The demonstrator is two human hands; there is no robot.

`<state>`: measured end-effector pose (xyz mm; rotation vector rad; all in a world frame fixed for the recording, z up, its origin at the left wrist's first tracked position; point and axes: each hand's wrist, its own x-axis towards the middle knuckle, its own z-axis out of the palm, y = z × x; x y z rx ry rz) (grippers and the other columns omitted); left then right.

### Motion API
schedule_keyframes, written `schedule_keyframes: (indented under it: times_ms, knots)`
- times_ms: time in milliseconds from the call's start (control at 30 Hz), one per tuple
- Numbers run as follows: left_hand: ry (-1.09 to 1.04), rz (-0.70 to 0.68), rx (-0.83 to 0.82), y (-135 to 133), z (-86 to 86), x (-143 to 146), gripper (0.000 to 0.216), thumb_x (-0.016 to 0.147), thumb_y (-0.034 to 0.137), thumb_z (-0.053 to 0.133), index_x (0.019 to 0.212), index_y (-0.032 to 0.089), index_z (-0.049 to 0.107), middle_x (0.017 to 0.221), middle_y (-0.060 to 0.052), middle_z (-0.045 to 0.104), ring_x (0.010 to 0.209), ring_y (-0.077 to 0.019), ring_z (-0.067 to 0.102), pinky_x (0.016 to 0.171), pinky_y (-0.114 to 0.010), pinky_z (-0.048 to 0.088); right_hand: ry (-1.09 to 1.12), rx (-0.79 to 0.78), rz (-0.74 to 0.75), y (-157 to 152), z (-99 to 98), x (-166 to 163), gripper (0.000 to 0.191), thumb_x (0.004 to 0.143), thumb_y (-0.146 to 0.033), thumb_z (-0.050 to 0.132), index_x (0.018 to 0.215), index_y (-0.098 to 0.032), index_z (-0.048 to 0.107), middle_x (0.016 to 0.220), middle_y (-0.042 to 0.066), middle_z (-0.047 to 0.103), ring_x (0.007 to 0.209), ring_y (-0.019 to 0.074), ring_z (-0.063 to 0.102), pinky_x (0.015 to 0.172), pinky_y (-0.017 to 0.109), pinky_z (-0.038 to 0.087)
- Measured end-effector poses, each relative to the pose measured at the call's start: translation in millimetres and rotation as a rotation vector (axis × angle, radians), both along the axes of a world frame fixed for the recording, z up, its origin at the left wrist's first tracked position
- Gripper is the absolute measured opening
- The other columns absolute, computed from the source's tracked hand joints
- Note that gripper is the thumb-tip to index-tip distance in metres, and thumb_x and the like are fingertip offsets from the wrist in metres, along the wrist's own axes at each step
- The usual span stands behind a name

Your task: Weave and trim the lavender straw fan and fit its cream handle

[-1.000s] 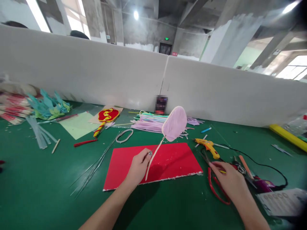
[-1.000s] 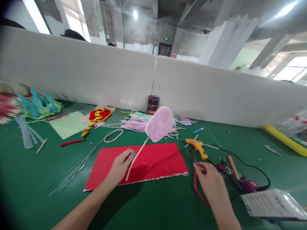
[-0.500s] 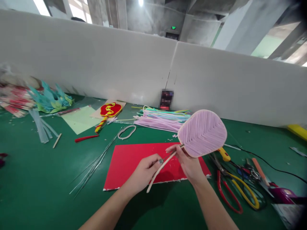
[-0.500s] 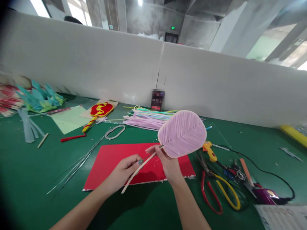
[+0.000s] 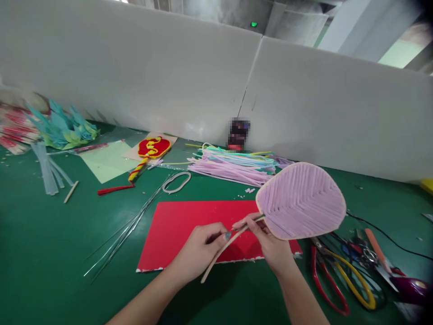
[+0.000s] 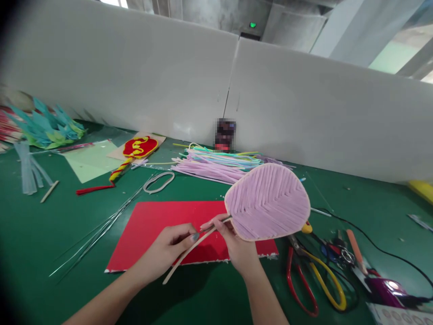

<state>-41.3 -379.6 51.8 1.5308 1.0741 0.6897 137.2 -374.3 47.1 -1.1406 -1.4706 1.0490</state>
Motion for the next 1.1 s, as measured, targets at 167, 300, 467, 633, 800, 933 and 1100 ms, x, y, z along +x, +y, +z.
schedule_keyframes:
  times_ms: [167, 300, 467, 633, 800, 933, 1100]
  knots:
    - [0.029, 0.005, -0.028, 0.2, -3.1, -2.3, 0.024, 0.08, 0.03, 0.045, 0.059, 0.018, 0.043, 0.054, 0.005, 0.035, 0.055, -0.01, 0.034, 0.051, -0.021, 0.025, -0.19, 0.072, 0.027, -3.9, 7.4, 1.8, 0.019, 0.086, -0.031, 0.05, 0.077, -0.024, 0.065, 0.081, 0.001, 0.071, 0.081, 0.0183, 0.065, 0.086, 0.036, 0.046]
    - [-0.001, -0.028, -0.056, 0.7, -5.9, -4.7, 0.024, 0.08, 0.03, 0.045, 0.06, 0.017, 0.047, 0.054, 0.005, 0.035, 0.053, -0.0096, 0.034, 0.05, -0.021, 0.025, -0.287, 0.107, 0.036, -6.7, 13.3, 1.4, 0.022, 0.086, -0.03, 0.048, 0.078, -0.026, 0.068, 0.082, -0.001, 0.071, 0.082, 0.0181, 0.065, 0.088, 0.036, 0.045]
    - [-0.032, -0.043, -0.128, 1.0, -7.4, -5.3, 0.027, 0.079, 0.035, 0.046, 0.062, 0.016, 0.053, 0.054, 0.004, 0.039, 0.051, -0.0096, 0.037, 0.047, -0.02, 0.028, -0.361, 0.083, 0.041, -8.0, 17.2, 1.4, 0.022, 0.086, -0.03, 0.048, 0.079, -0.028, 0.069, 0.082, -0.001, 0.07, 0.083, 0.0183, 0.064, 0.09, 0.038, 0.043]
    - [-0.091, -0.042, -0.2, 2.6, -7.4, -6.4, 0.023, 0.076, 0.033, 0.05, 0.062, 0.015, 0.054, 0.052, 0.004, 0.041, 0.049, -0.0091, 0.037, 0.047, -0.02, 0.029, -0.38, 0.082, 0.035, -11.2, 20.1, -0.3, 0.021, 0.085, -0.031, 0.049, 0.078, -0.027, 0.068, 0.08, -0.001, 0.071, 0.08, 0.0179, 0.065, 0.089, 0.038, 0.044]
    - [-0.139, -0.078, -0.204, 4.6, -2.8, -8.2, 0.022, 0.077, 0.032, 0.051, 0.064, 0.015, 0.055, 0.056, 0.004, 0.043, 0.052, -0.0089, 0.037, 0.05, -0.02, 0.029, -0.254, 0.058, 0.035, -8.3, 15.9, 0.4, 0.02, 0.084, -0.031, 0.051, 0.074, -0.026, 0.067, 0.077, -0.001, 0.071, 0.079, 0.0185, 0.066, 0.088, 0.038, 0.046]
    - [-0.016, 0.029, 0.035, 4.7, -3.3, -5.5, 0.025, 0.08, 0.032, 0.047, 0.062, 0.015, 0.053, 0.056, 0.004, 0.042, 0.056, -0.0096, 0.038, 0.052, -0.02, 0.028, 0.005, -0.012, -0.01, 1.6, 3.6, -1.2, 0.015, 0.082, -0.034, 0.054, 0.081, -0.023, 0.064, 0.077, 0.001, 0.071, 0.078, 0.0191, 0.066, 0.085, 0.039, 0.048]
    - [0.142, 0.188, 0.28, 5.8, -4.4, -7.8, 0.024, 0.084, 0.03, 0.041, 0.076, 0.017, 0.06, 0.064, 0.002, 0.056, 0.058, -0.0104, 0.047, 0.055, -0.02, 0.033, -0.057, -0.217, 0.131, -6.4, 0.2, -14.6, 0.025, 0.082, -0.039, 0.051, 0.074, -0.017, 0.06, 0.063, 0.003, 0.067, 0.059, 0.0152, 0.064, 0.057, 0.026, 0.051]
